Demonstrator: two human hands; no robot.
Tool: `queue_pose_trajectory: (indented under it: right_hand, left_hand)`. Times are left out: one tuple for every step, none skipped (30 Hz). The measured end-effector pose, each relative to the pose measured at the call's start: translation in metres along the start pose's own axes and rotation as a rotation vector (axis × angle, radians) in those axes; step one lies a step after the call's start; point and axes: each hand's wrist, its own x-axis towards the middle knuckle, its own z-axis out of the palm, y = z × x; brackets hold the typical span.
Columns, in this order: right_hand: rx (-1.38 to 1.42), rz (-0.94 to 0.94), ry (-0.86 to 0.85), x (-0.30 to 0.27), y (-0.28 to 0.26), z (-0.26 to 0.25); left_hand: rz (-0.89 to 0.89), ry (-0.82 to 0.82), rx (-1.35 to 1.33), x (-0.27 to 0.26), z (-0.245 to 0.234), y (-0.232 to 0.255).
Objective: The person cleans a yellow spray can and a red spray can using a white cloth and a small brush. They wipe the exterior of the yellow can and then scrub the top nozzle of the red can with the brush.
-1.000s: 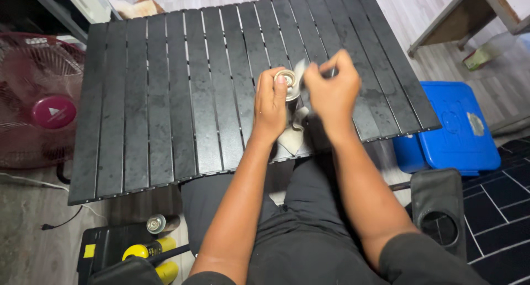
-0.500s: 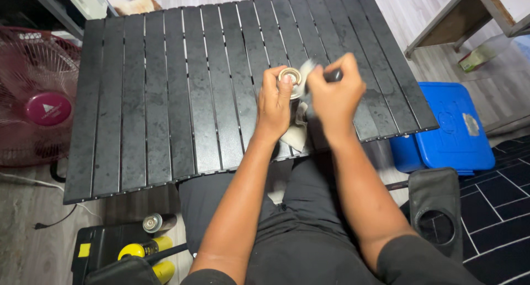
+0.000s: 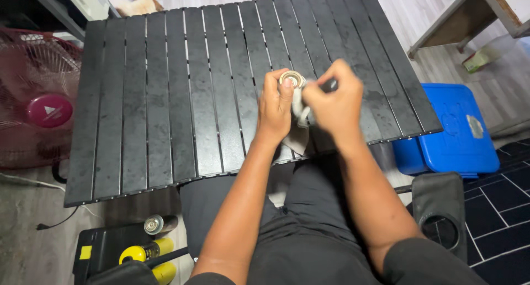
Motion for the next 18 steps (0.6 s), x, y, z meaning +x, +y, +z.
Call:
queue_pose_trajectory:
  right_hand:
    - [0.011,0.037,0.010,0.005,0.004,0.001]
    - [0.014,0.040,0.044,0.009,0.008,0.005]
    - [0.017,0.043,0.079,0.013,0.011,0.011]
    - [0.024,0.041,0.116,0.016,0.014,0.015]
    - [0.063,0.064,0.047,0.012,0.016,0.009]
    - [0.108,0.082,-0.027,0.007,0.016,0.002]
    - [0.153,0.098,-0.101,0.004,0.017,-0.001]
    - [0.147,0.122,-0.075,0.008,0.020,0.000]
    - [0.141,0.145,-0.049,0.015,0.024,0.003]
    - [0.130,0.171,-0.022,0.017,0.027,0.004]
    - [0.114,0.138,-0.025,0.015,0.028,0.004]
    - [0.101,0.100,-0.025,0.015,0.028,0.006]
    - [0.088,0.061,-0.025,0.016,0.028,0.007]
    - [0.147,0.106,-0.091,0.013,0.027,0.004]
    - [0.206,0.151,-0.157,0.009,0.027,-0.002]
    - [0.257,0.197,-0.223,0.008,0.027,-0.007]
    - [0.189,0.160,-0.133,0.013,0.029,-0.002]
    - [0.117,0.127,-0.045,0.019,0.030,0.006]
  left_hand:
    - [0.005,-0.004,0.013,0.000,0.002,0.000]
    - [0.009,-0.010,0.023,-0.002,0.004,0.000]
    - [-0.005,-0.005,0.004,-0.004,0.004,0.000]
    - [-0.013,0.000,-0.013,-0.003,0.003,0.000]
    - [-0.022,0.005,-0.030,-0.002,0.002,0.000]
    - [-0.014,0.005,-0.010,-0.002,-0.001,0.001]
    - [-0.006,0.005,0.010,-0.003,-0.002,0.002]
    - [-0.003,0.003,0.025,-0.004,-0.001,0.003]
    - [0.000,-0.007,0.031,-0.002,-0.001,0.003]
    - [-0.001,-0.020,0.033,-0.002,0.001,0.003]
    - [-0.001,-0.033,0.034,-0.003,0.002,0.003]
    - [-0.020,-0.021,0.025,-0.001,0.002,0.004]
    - [-0.038,-0.010,0.015,-0.001,0.001,0.005]
    - [-0.057,0.005,0.013,-0.001,-0.002,0.006]
    - [-0.037,0.004,0.033,-0.001,-0.004,0.006]
    - [-0.020,0.000,0.046,-0.001,-0.002,0.007]
    - [-0.004,-0.003,0.059,0.000,-0.001,0.006]
    - [-0.003,-0.004,0.064,-0.002,0.000,0.006]
